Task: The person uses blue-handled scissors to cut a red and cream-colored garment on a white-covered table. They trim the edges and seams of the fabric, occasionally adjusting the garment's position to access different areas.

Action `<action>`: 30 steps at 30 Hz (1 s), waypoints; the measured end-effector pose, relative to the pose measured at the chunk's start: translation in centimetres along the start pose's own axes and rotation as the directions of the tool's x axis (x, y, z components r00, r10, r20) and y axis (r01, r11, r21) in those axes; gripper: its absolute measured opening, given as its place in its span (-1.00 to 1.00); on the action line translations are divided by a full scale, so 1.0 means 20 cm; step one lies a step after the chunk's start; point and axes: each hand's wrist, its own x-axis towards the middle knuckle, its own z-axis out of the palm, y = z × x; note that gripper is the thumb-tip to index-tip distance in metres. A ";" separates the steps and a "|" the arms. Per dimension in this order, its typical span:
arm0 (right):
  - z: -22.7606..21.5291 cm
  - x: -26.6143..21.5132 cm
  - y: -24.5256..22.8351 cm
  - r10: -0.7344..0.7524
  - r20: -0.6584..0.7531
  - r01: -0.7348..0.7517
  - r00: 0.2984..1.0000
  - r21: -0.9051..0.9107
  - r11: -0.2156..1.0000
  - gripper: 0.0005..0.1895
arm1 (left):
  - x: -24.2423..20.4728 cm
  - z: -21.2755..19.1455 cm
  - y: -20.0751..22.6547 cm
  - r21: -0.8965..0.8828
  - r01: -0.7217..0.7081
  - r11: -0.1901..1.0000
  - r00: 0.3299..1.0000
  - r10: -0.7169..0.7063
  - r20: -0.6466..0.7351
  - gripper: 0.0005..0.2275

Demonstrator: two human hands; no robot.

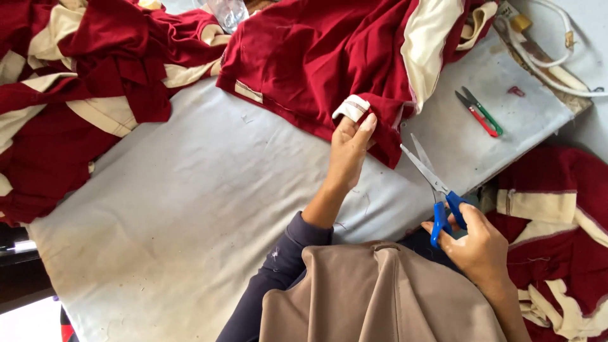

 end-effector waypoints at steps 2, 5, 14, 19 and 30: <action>0.01 0.02 0.00 0.003 0.005 -0.003 1.000 -0.022 1.000 -0.49 | 0.00 0.00 -0.01 0.045 0.018 0.999 0.999 -0.016 -0.046 -0.76; 0.02 0.05 0.01 -0.126 -0.097 0.113 0.987 -0.135 0.984 -0.45 | -0.01 0.01 0.01 -0.022 -0.023 0.999 0.999 0.023 -0.027 -0.74; 0.04 0.11 -0.02 0.053 0.023 -0.053 0.998 0.003 0.999 -0.47 | -0.10 0.08 0.14 0.167 -0.042 0.985 0.989 0.017 0.150 -0.87; 0.05 0.09 -0.01 -0.035 -0.037 0.033 0.999 -0.046 0.998 -0.51 | -0.12 0.10 0.17 0.264 -0.118 0.957 0.985 0.079 0.153 -0.76; 0.05 0.12 0.05 -0.266 -0.276 0.226 0.924 -0.169 0.959 -0.50 | -0.11 0.07 0.20 0.221 -0.087 0.971 0.973 0.035 0.230 -0.68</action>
